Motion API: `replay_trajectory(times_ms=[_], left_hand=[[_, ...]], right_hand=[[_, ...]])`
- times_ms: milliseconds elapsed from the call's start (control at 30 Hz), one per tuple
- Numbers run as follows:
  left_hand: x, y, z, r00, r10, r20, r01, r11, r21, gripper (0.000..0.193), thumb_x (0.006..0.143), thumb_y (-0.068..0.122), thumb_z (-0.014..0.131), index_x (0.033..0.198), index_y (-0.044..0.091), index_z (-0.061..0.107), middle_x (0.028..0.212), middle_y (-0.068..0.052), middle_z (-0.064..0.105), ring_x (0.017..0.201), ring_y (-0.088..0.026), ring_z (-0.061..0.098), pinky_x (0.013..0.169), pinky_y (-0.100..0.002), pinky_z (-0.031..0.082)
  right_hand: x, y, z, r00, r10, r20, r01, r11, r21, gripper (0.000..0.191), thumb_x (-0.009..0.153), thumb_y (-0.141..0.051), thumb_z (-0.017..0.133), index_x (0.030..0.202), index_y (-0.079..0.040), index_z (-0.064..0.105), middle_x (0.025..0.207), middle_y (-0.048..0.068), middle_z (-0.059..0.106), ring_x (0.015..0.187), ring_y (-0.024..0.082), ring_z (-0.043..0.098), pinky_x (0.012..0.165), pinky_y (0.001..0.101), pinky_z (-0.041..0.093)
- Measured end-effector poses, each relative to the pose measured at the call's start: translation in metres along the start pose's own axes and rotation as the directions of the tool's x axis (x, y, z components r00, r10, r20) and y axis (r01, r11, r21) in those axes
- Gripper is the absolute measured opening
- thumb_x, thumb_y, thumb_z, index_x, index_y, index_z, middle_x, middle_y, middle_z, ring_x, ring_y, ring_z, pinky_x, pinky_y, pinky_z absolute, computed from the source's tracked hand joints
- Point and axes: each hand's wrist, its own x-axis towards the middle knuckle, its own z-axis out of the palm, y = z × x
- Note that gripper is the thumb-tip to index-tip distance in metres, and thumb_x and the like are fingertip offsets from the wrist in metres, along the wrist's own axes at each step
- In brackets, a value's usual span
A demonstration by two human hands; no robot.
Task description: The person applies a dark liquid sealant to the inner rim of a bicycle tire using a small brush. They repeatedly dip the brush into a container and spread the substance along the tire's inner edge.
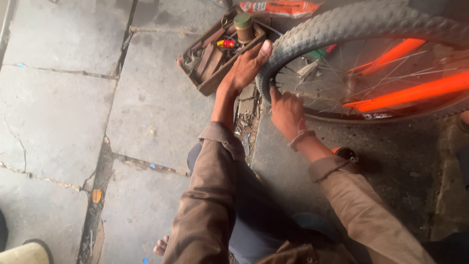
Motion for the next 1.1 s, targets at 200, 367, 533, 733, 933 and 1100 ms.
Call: replay_trajectory(times_ms=[200, 367, 533, 733, 933, 1100], left_hand=[[0.002, -0.025, -0.001, 0.977, 0.160, 0.138, -0.142, 0.980, -0.136, 0.099, 0.082, 0.073, 0.063, 0.153, 0.006, 0.044, 0.146, -0.023, 0.057, 0.140, -0.035, 0.052, 0.112, -0.043, 0.045], [0.000, -0.038, 0.001, 0.976, 0.098, 0.196, -0.150, 0.950, 0.273, 0.119, 0.058, 0.027, 0.100, 0.152, 0.006, 0.030, 0.142, -0.024, 0.053, 0.135, -0.037, 0.045, 0.107, -0.043, 0.039], [0.001, -0.025, 0.003, 0.971, 0.222, 0.087, -0.237, 0.941, 0.241, 0.092, 0.056, 0.015, 0.097, 0.138, 0.005, 0.056, 0.125, -0.019, 0.071, 0.124, -0.034, 0.065, 0.102, -0.041, 0.052], [0.009, 0.019, -0.002, 0.912, 0.408, -0.032, -0.350, 0.817, 0.458, 0.077, 0.056, 0.022, 0.099, 0.125, 0.009, 0.068, 0.114, -0.020, 0.071, 0.107, -0.037, 0.067, 0.088, -0.046, 0.053], [0.002, 0.054, -0.004, 0.871, 0.488, 0.057, -0.484, 0.872, -0.076, 0.070, 0.073, 0.014, 0.089, 0.138, 0.010, 0.064, 0.133, -0.008, 0.072, 0.124, -0.023, 0.070, 0.098, -0.040, 0.058], [-0.010, 0.061, 0.001, 0.904, 0.423, 0.064, -0.377, 0.858, -0.349, 0.059, 0.084, 0.018, 0.095, 0.132, 0.001, 0.065, 0.124, -0.008, 0.069, 0.115, -0.020, 0.066, 0.104, -0.038, 0.053]], right_hand=[[-0.047, 0.008, 0.018, 0.979, -0.145, 0.142, 0.132, 0.986, 0.102, 0.074, 0.088, -0.017, 0.059, 0.158, -0.007, 0.040, 0.078, 0.008, 0.071, 0.068, 0.023, 0.070, 0.064, 0.0436, 0.052], [-0.124, 0.058, 0.038, 0.971, -0.026, 0.236, -0.054, 0.944, 0.327, 0.068, 0.085, -0.015, 0.058, 0.152, -0.014, 0.045, 0.085, 0.018, 0.073, 0.074, 0.037, 0.071, 0.066, 0.0496, 0.057], [-0.194, 0.127, 0.038, 0.867, 0.240, 0.437, -0.422, 0.821, 0.385, 0.044, 0.091, -0.024, 0.061, 0.134, -0.015, 0.060, 0.103, 0.022, 0.074, 0.098, 0.044, 0.070, 0.089, 0.0553, 0.053], [-0.235, 0.178, 0.058, 0.846, 0.319, 0.428, -0.517, 0.689, 0.507, 0.049, 0.081, -0.008, 0.061, 0.130, -0.013, 0.064, 0.107, 0.026, 0.070, 0.104, 0.049, 0.064, 0.089, 0.0570, 0.052], [-0.250, 0.174, 0.100, 0.913, 0.319, 0.253, -0.406, 0.770, 0.493, 0.043, 0.074, -0.005, 0.066, 0.116, -0.011, 0.071, 0.128, 0.025, 0.061, 0.120, 0.046, 0.055, 0.102, 0.0511, 0.047], [-0.236, 0.155, 0.112, 0.871, 0.302, 0.388, -0.453, 0.800, 0.395, 0.045, 0.072, -0.011, 0.070, 0.118, -0.012, 0.071, 0.146, 0.028, 0.046, 0.131, 0.049, 0.045, 0.105, 0.0561, 0.044]])
